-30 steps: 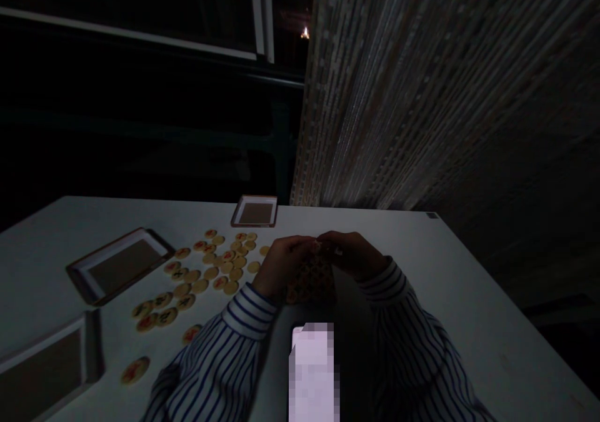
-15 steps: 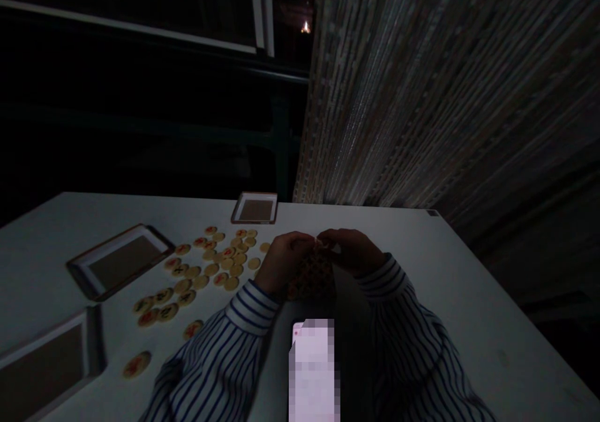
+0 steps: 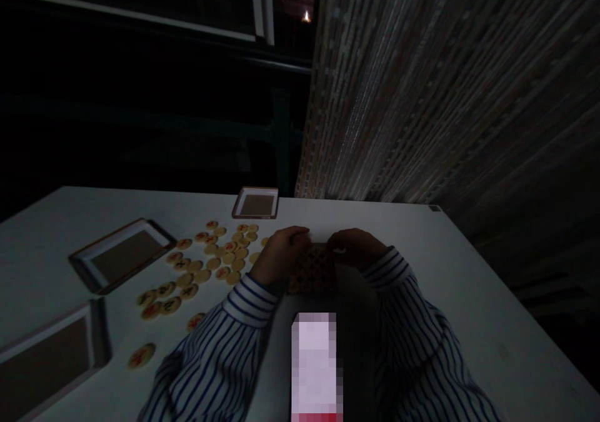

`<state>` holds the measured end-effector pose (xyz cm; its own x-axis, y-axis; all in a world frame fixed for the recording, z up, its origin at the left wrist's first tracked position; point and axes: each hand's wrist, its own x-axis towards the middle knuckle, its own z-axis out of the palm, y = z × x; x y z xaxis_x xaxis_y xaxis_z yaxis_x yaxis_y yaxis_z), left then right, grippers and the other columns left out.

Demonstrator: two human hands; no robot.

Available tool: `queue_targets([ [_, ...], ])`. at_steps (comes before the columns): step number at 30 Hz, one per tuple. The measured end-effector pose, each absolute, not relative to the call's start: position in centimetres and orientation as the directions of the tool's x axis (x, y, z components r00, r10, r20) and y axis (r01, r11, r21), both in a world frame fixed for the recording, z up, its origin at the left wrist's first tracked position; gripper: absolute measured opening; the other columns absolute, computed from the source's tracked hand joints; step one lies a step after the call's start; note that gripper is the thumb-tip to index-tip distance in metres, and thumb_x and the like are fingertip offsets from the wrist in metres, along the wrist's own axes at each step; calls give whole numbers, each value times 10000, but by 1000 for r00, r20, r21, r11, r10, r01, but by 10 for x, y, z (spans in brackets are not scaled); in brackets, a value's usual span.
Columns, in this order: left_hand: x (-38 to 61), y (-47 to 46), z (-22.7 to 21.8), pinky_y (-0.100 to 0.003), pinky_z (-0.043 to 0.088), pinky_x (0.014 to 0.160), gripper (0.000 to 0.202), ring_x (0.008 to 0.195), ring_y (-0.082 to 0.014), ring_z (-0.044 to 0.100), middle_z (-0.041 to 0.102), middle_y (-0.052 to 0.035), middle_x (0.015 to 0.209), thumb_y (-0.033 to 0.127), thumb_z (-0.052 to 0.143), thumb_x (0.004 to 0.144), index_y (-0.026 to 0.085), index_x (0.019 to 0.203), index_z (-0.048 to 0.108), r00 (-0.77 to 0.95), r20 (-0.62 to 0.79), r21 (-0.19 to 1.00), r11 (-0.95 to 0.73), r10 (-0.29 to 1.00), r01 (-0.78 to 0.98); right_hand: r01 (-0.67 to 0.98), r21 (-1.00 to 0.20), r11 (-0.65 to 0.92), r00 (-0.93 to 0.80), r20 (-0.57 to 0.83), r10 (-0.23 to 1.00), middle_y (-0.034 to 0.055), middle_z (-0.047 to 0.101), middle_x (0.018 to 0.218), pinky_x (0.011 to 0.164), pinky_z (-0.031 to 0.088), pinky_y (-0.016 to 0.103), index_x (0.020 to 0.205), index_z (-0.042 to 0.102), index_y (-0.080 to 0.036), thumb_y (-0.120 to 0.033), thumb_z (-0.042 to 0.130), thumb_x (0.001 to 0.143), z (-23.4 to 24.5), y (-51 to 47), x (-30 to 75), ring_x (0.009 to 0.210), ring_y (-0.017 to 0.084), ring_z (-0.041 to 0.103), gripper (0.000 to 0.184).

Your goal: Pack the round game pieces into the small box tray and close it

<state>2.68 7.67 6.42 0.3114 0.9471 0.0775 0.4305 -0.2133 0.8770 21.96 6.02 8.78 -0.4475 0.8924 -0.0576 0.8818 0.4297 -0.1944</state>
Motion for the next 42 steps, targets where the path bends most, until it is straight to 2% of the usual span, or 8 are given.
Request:
queue_targets([
  [4,18,82,57,-268,475,661,364,750,-167,613,672,-53,848,348,478,750,144,1026,597,281,122,844,-248,952,475,896,-163,412,-433,-120,893,39,640,856,637,402,227,880,646,-209,-325,560,703,82,63,222,754,145,576,228],
  [10,12,84,61,-280,464,731,369,828,-182,609,665,-76,933,352,477,747,136,1014,612,286,156,800,-291,945,524,908,-121,402,-418,-195,887,42,642,856,626,414,246,899,652,-221,-358,532,722,79,64,219,760,162,581,254],
  [16,11,87,51,-275,464,734,358,836,-179,609,667,-67,919,367,462,763,154,1010,609,316,159,795,-311,935,521,919,-79,386,-393,-253,884,44,648,878,637,417,253,904,655,-232,-332,517,727,76,67,216,795,178,588,246],
  [25,12,86,53,-280,460,736,362,836,-181,605,664,-64,919,373,448,770,159,1017,603,332,130,792,-299,934,533,913,-68,403,-408,-202,891,49,637,915,705,416,250,958,632,-220,-355,509,751,81,63,215,826,167,581,276],
  [35,13,83,59,-273,459,733,353,851,-186,604,662,-76,943,368,457,769,158,1009,610,348,130,771,-315,928,553,914,48,404,-378,-268,886,83,650,915,685,436,271,912,647,-193,-297,475,767,89,58,197,844,200,600,247],
  [42,13,84,54,-287,456,746,351,856,-187,602,661,-76,929,376,441,781,159,999,610,347,139,790,-315,927,526,914,54,402,-369,-299,880,89,645,938,693,434,276,925,648,-188,-315,471,778,92,59,197,868,207,595,263],
])
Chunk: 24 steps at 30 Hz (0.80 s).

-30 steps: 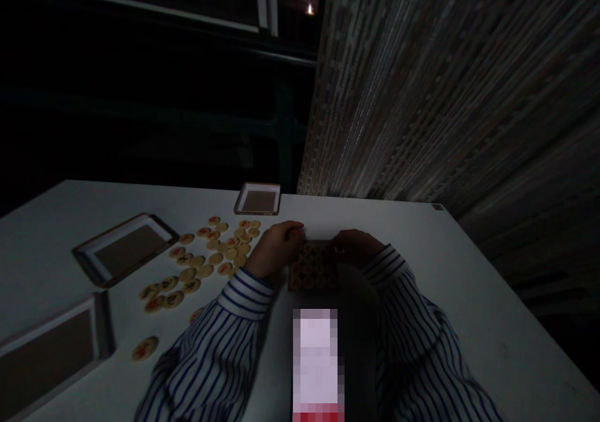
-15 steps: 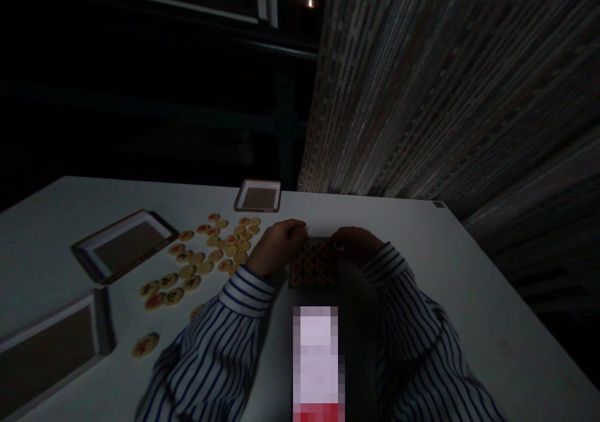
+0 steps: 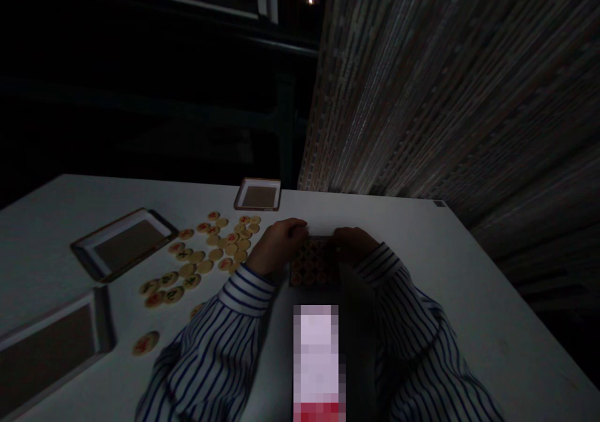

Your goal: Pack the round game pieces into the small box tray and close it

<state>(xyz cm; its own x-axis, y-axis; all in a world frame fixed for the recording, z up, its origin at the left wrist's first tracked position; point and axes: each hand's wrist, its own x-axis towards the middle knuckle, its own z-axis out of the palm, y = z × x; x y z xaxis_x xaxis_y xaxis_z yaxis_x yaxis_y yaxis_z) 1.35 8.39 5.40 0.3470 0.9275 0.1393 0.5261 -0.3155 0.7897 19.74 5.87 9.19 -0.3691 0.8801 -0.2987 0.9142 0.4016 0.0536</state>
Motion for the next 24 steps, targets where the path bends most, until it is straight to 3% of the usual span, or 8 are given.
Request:
queue_targets([
  [11,13,83,58,-285,455,744,351,865,-188,600,661,-73,935,388,452,773,167,995,612,358,125,785,-313,925,534,920,46,389,-360,-291,886,95,640,923,693,424,283,907,636,-163,-340,490,769,91,58,198,847,205,598,267],
  [17,13,83,58,-275,461,706,354,816,-183,610,671,-64,888,383,461,762,161,993,612,346,104,803,-284,933,524,916,3,402,-390,-238,890,58,634,955,701,418,282,955,638,-238,-324,458,784,89,60,211,879,196,583,262],
  [24,12,83,57,-276,461,706,352,817,-182,608,669,-58,890,390,455,768,170,995,609,345,112,811,-286,932,511,929,-22,369,-363,-244,899,47,642,947,718,416,269,969,640,-245,-302,483,760,86,61,216,858,179,584,267],
])
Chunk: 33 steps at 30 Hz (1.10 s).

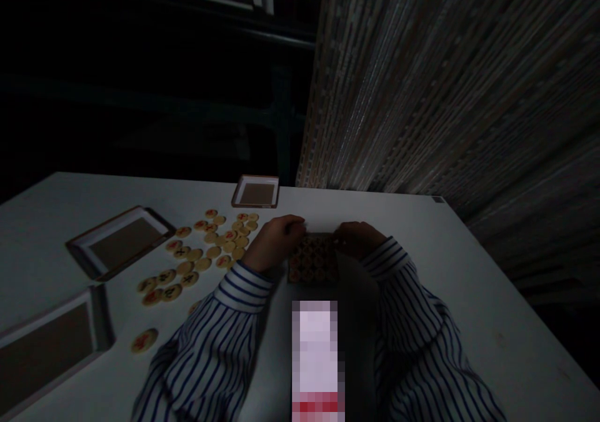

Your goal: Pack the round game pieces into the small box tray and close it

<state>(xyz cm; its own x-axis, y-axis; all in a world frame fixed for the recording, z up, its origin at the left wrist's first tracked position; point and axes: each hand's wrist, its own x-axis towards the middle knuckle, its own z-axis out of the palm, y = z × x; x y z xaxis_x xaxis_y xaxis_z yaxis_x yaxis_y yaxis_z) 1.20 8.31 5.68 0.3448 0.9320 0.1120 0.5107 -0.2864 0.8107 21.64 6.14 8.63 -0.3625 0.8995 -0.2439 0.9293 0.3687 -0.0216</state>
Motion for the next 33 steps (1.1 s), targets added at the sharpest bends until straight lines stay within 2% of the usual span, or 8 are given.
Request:
queue_targets([
  [14,12,82,59,-265,465,696,355,797,-179,611,673,-50,877,397,475,753,169,987,616,318,108,814,-267,942,516,900,30,436,-414,-259,873,61,640,908,643,413,262,905,635,-217,-340,484,759,82,61,212,807,186,593,244],
  [33,11,81,65,-273,458,737,357,836,-178,602,665,-46,909,395,455,767,171,1000,607,349,87,802,-273,933,531,895,53,442,-412,-279,868,69,638,915,650,420,268,924,637,-209,-326,460,784,87,60,208,815,192,596,255],
])
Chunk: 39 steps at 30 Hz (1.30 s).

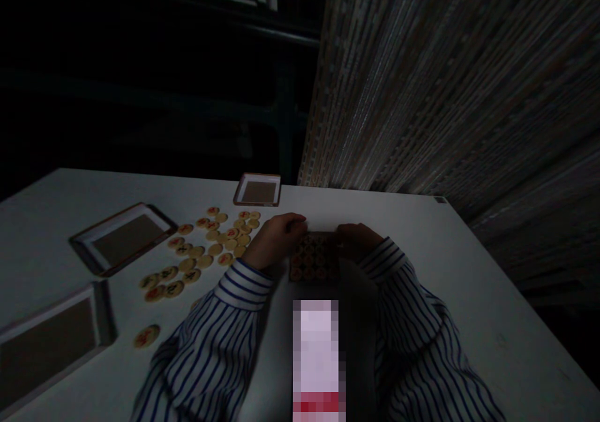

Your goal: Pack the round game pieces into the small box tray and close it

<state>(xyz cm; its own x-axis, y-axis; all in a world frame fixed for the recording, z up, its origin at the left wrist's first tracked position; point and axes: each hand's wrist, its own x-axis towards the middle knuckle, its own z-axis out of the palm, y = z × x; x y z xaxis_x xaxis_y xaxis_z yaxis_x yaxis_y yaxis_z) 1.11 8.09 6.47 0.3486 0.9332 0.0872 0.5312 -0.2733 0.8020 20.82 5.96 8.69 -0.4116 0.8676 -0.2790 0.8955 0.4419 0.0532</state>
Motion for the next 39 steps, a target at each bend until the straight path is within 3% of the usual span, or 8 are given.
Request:
queue_targets([
  [10,10,83,63,-262,465,722,362,817,-169,608,668,-40,893,387,465,761,164,1011,602,336,96,800,-273,937,534,916,-55,398,-401,-190,896,34,643,917,686,422,256,968,636,-255,-317,498,757,89,58,219,833,167,586,259],
  [22,8,85,61,-265,462,727,356,825,-165,605,664,-45,899,390,462,769,160,1001,605,344,126,797,-302,930,523,929,37,369,-358,-169,918,55,660,918,646,403,264,921,653,-236,-250,466,755,98,56,222,805,187,603,251],
  [26,8,85,66,-271,460,735,344,818,-167,603,664,-45,885,388,475,760,157,974,614,326,144,794,-306,934,525,931,72,358,-356,-39,934,67,653,857,611,372,260,870,641,-199,-254,419,792,103,57,220,748,172,589,242],
  [30,9,81,77,-279,460,750,317,817,-167,600,664,-45,874,376,494,746,151,931,621,286,165,817,-293,944,497,921,24,388,-388,131,912,66,639,815,645,347,257,867,617,-176,-235,396,813,109,57,217,749,150,556,235],
  [39,-1,75,99,-271,468,735,301,812,-168,603,672,-45,854,367,526,727,146,902,630,224,200,852,-282,954,442,899,-48,436,-397,329,857,51,623,767,650,326,259,838,619,-165,-210,441,799,111,53,217,713,135,525,187],
])
